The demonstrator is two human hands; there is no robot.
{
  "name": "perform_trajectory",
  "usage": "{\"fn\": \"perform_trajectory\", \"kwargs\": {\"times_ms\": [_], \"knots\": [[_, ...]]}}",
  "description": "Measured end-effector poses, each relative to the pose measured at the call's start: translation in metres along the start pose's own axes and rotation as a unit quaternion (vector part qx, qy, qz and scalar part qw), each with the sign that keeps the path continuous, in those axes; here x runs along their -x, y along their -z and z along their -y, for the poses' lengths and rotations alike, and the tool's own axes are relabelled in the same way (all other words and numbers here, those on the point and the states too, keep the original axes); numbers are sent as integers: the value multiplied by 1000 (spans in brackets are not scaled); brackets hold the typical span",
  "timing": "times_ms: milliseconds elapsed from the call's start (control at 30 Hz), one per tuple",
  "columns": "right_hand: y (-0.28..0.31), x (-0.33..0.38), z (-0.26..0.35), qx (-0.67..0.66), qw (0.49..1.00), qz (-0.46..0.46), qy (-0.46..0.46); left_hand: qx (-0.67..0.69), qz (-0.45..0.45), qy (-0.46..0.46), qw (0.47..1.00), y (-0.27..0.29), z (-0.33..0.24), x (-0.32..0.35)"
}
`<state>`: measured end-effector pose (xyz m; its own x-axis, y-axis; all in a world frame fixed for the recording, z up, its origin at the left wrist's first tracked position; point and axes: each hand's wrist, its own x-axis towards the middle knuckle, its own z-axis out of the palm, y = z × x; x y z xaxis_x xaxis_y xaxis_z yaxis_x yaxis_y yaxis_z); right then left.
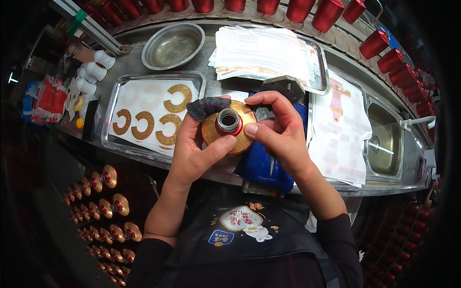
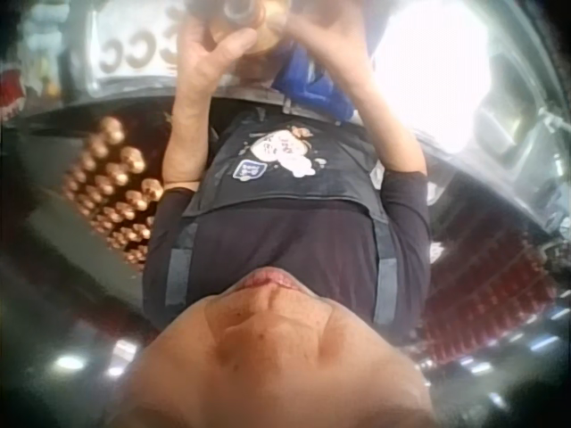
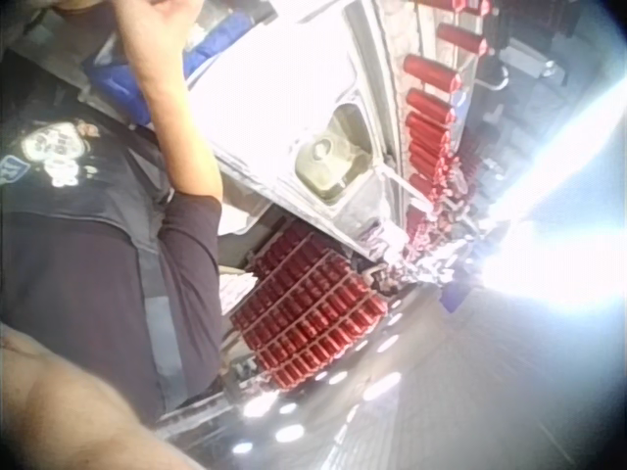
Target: The person applies a gold circular label to the neck of a red bottle, then uses a small stick to press a label onto the bottle's base. The person repeats this process with a second bottle, applying labels to both the neck and base.
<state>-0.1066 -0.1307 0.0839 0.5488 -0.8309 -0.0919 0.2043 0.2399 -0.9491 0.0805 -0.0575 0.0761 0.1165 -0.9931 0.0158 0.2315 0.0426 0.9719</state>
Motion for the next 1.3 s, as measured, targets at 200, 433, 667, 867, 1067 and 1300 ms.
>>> {"fn": "perform_trajectory", "kwargs": {"times_ms": [200, 433, 667, 867, 1067, 1300], "knots": [[-3, -7, -7, -2, 1000, -8, 14, 17, 1, 4, 1000, -3, -2, 0], [-2, -10, 5, -56, 998, 4, -32, 19, 4, -1, 1000, -1, -1, -2], [8, 5, -2, 127, 992, 9, 3, -4, -18, -13, 1000, -10, 0, 1], [11, 2, -6, 44, 998, 20, -27, -4, -21, -17, 1000, -10, 1, 2], [7, -1, -2, 74, 997, 18, -21, 6, -26, -16, 1000, -11, 2, 2], [5, -2, -9, 20, 999, 11, -23, 1, -23, -16, 1000, -12, 1, 2]]}}
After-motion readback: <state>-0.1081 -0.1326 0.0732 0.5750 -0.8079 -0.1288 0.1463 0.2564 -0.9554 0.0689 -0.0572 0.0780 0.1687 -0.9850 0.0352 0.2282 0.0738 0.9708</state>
